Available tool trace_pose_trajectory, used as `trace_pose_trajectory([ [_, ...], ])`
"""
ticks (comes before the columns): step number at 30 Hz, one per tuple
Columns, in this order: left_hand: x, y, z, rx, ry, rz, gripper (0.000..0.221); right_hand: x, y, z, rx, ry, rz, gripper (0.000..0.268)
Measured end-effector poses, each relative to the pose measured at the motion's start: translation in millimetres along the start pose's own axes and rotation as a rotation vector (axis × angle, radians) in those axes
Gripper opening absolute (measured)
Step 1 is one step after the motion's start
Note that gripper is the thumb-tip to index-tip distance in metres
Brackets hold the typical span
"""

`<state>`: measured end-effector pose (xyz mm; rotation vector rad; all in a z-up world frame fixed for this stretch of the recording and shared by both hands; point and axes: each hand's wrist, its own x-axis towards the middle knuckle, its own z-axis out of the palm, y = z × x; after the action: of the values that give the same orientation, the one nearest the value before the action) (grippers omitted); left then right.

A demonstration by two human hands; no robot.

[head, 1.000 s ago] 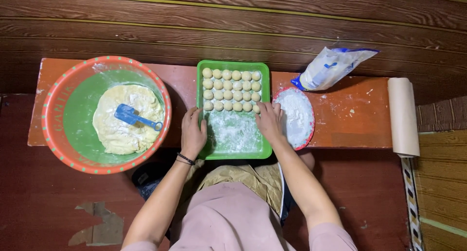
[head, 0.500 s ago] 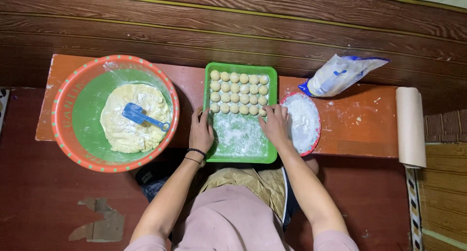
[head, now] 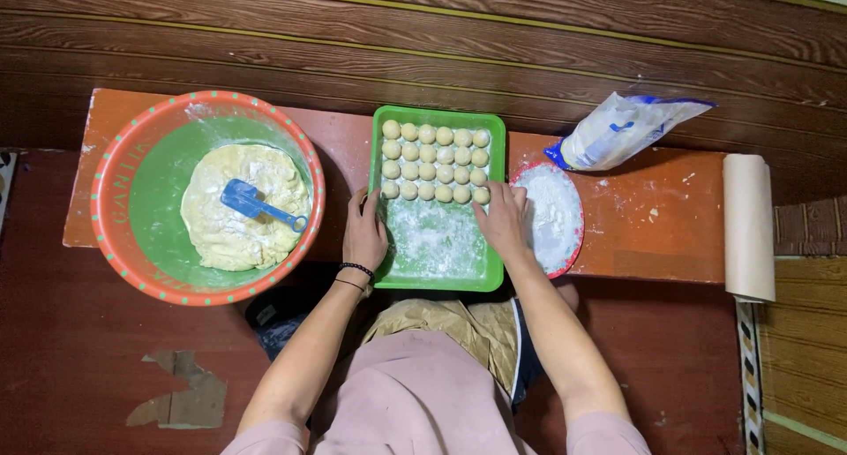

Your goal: The person prepares dough by scooping portions from a bowl with a spatula, forming them into small balls by hand, and placing them onto a tray.

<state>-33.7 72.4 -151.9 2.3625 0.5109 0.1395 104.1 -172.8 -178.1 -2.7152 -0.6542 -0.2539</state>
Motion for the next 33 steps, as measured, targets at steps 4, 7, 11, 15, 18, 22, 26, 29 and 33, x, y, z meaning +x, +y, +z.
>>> trace_pose_trajectory([
  [4, -1, -2, 3, 0.015, 0.006, 0.009, 0.054, 1, 4, 12, -0.082, 0.044, -0.014, 0.050],
  [7, -2, -3, 3, 0.008, 0.010, 0.010, 0.053, 3, 2, 9, 0.011, -0.004, 0.001, 0.048],
  [11, -2, -8, 9, 0.027, 0.026, 0.029, 0.055, 1, 5, 7, 0.058, -0.035, 0.019, 0.048],
  [15, -1, -7, 7, 0.021, 0.031, 0.030, 0.055, 1, 3, 2, 0.022, -0.006, 0.008, 0.060],
  [18, -1, -9, 9, 0.017, 0.026, 0.025, 0.055, 1, 2, 14, -0.037, 0.025, -0.005, 0.062],
  [22, -3, -8, 8, 0.022, 0.022, 0.012, 0.055, 0, -1, 19, -0.034, -0.001, 0.042, 0.062],
  [26, 0, -9, 8, 0.019, 0.014, 0.010, 0.054, 0, -7, 8, -0.002, -0.014, 0.029, 0.067],
  [29, 0, -9, 9, 0.024, 0.009, 0.012, 0.054, -4, -8, 5, -0.036, 0.024, 0.022, 0.070],
  [33, 0, -8, 8, 0.017, 0.003, 0.001, 0.055, -2, -11, 3, -0.043, 0.049, 0.030, 0.071],
])
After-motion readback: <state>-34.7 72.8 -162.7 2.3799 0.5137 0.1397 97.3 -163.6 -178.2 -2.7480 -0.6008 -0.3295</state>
